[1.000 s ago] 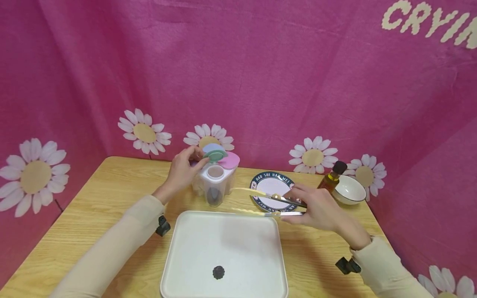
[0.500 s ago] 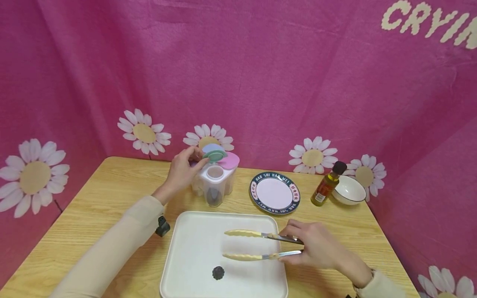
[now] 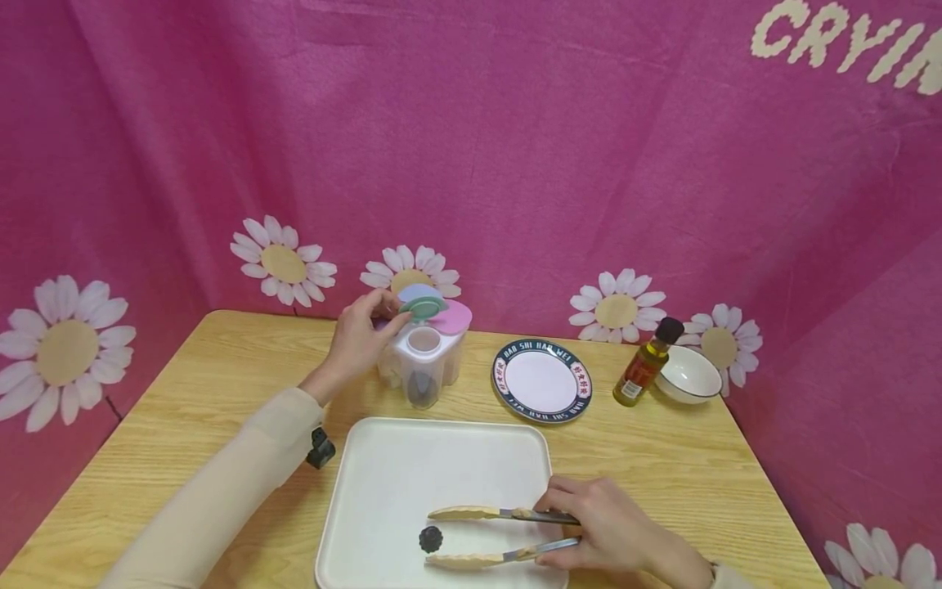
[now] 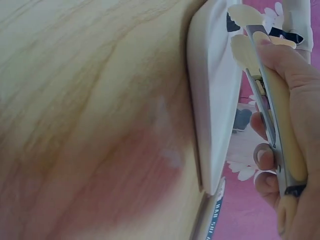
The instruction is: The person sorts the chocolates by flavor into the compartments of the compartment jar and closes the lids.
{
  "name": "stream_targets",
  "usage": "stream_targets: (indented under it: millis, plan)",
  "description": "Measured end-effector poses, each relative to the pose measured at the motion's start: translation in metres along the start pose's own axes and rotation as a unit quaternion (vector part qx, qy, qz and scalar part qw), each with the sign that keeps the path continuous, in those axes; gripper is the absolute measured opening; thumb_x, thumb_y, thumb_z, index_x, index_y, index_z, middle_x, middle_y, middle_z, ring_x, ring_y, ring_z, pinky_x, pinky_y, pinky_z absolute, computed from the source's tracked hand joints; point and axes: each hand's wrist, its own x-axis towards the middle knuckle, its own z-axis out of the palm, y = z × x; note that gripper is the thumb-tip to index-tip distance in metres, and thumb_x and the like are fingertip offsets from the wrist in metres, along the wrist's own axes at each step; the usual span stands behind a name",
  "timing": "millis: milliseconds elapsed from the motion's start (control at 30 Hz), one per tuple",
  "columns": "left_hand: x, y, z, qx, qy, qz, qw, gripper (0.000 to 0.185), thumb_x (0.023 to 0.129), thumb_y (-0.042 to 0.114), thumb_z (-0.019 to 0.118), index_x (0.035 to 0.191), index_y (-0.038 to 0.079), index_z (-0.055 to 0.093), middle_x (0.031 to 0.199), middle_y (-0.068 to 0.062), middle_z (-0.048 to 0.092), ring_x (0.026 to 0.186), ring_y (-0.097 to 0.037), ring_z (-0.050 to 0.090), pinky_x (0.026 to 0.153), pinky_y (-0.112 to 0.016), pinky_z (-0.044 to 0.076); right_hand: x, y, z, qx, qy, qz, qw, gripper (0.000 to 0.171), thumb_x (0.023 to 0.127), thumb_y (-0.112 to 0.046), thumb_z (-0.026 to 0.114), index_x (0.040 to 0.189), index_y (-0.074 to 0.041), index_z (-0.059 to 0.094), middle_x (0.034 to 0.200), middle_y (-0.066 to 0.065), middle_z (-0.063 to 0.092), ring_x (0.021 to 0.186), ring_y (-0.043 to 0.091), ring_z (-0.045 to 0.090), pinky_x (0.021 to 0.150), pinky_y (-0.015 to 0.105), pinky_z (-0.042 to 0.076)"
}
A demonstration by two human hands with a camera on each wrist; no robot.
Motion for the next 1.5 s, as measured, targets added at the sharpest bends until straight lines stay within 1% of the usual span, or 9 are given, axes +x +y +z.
stream_targets:
  millis: [133,433,600,767,900,1033,1167,1333,1500]
  plan:
    - [0.0,0.0,0.0,0.002,-0.002,0.001,1.0,0.021,0.099,0.017,0.076,0.114,0.006,0.065,0.108,-0.015,0.071,0.097,-0.028,0.066,0.092,-0.043,0.06,0.001,0.002,0.005,0.009,0.003,-0.001,1.0,0.038,0.091,-0.062,0.075,0.107,-0.028,0.072,0.093,-0.017,0.063,0.064,-0.01,0.044,0.055,0.011,0.036]
    - [-0.001,0.002,-0.001,0.002,-0.003,-0.001,1.0,0.021,0.099,0.017,0.075,0.114,0.006,0.065,0.108,-0.015,0.071,0.098,-0.028,0.066,0.093,-0.043,0.06,0.002,0.003,0.009,0.01,0.01,-0.006,1.0,0.035,0.094,-0.06,0.073,0.106,-0.028,0.072,0.094,-0.019,0.063,0.067,-0.008,0.048,0.057,0.011,0.039]
    - [-0.001,0.002,-0.001,0.003,-0.004,0.0,1.0,0.021,0.099,0.017,0.075,0.114,0.006,0.065,0.109,-0.015,0.071,0.098,-0.028,0.066,0.093,-0.043,0.06,0.004,0.002,0.003,-0.002,0.044,-0.008,0.999,0.035,0.093,-0.06,0.074,0.105,-0.026,0.073,0.092,-0.017,0.065,0.068,-0.009,0.048,0.058,0.012,0.04]
    - [-0.001,0.001,-0.001,0.005,-0.003,0.001,1.0,0.022,0.099,0.017,0.075,0.115,0.006,0.065,0.109,-0.014,0.071,0.098,-0.027,0.066,0.093,-0.043,0.06,0.01,0.006,-0.012,-0.021,0.108,-0.028,0.994,0.03,0.09,-0.054,0.08,0.102,-0.027,0.073,0.087,-0.012,0.068,0.068,-0.009,0.047,0.058,0.011,0.04]
    - [-0.001,0.0,-0.001,0.007,-0.003,0.005,1.0,0.022,0.099,0.016,0.075,0.116,0.006,0.065,0.109,-0.015,0.071,0.098,-0.028,0.066,0.092,-0.043,0.061,0.019,0.013,-0.027,-0.053,0.168,-0.06,0.982,0.029,0.086,-0.046,0.086,0.101,-0.025,0.072,0.088,-0.013,0.069,0.066,-0.009,0.045,0.057,0.009,0.037]
    - [-0.001,0.0,0.0,0.007,-0.001,0.006,1.0,0.021,0.099,0.017,0.076,0.114,0.006,0.066,0.108,-0.015,0.071,0.098,-0.028,0.066,0.093,-0.044,0.06,0.029,0.02,-0.045,-0.069,0.205,-0.059,0.975,0.033,0.082,-0.042,0.09,0.102,-0.022,0.073,0.093,-0.012,0.071,0.069,-0.007,0.047,0.059,0.011,0.04]
    - [-0.001,0.0,0.0,0.003,0.002,0.006,1.0,0.02,0.098,0.017,0.076,0.112,0.005,0.066,0.107,-0.015,0.071,0.097,-0.029,0.067,0.092,-0.044,0.06,0.043,0.025,-0.064,-0.085,0.226,-0.051,0.969,0.036,0.079,-0.038,0.092,0.103,-0.019,0.074,0.091,-0.007,0.073,0.07,-0.003,0.051,0.058,0.015,0.042]
    - [-0.001,0.0,0.0,0.005,0.001,0.008,1.0,0.021,0.099,0.017,0.076,0.113,0.005,0.066,0.107,-0.015,0.071,0.098,-0.028,0.067,0.092,-0.044,0.06,0.062,0.03,-0.086,-0.106,0.229,-0.028,0.967,0.04,0.075,-0.037,0.094,0.105,-0.018,0.074,0.09,-0.004,0.074,0.069,0.002,0.054,0.058,0.018,0.041]
    - [-0.001,0.0,0.0,0.012,0.002,0.008,0.9999,0.021,0.099,0.017,0.075,0.114,0.006,0.066,0.107,-0.014,0.071,0.097,-0.027,0.067,0.09,-0.041,0.059,0.084,0.036,-0.102,-0.122,0.237,-0.036,0.963,0.041,0.075,-0.038,0.094,0.103,-0.015,0.074,0.088,-0.003,0.073,0.068,0.005,0.055,0.058,0.02,0.042]
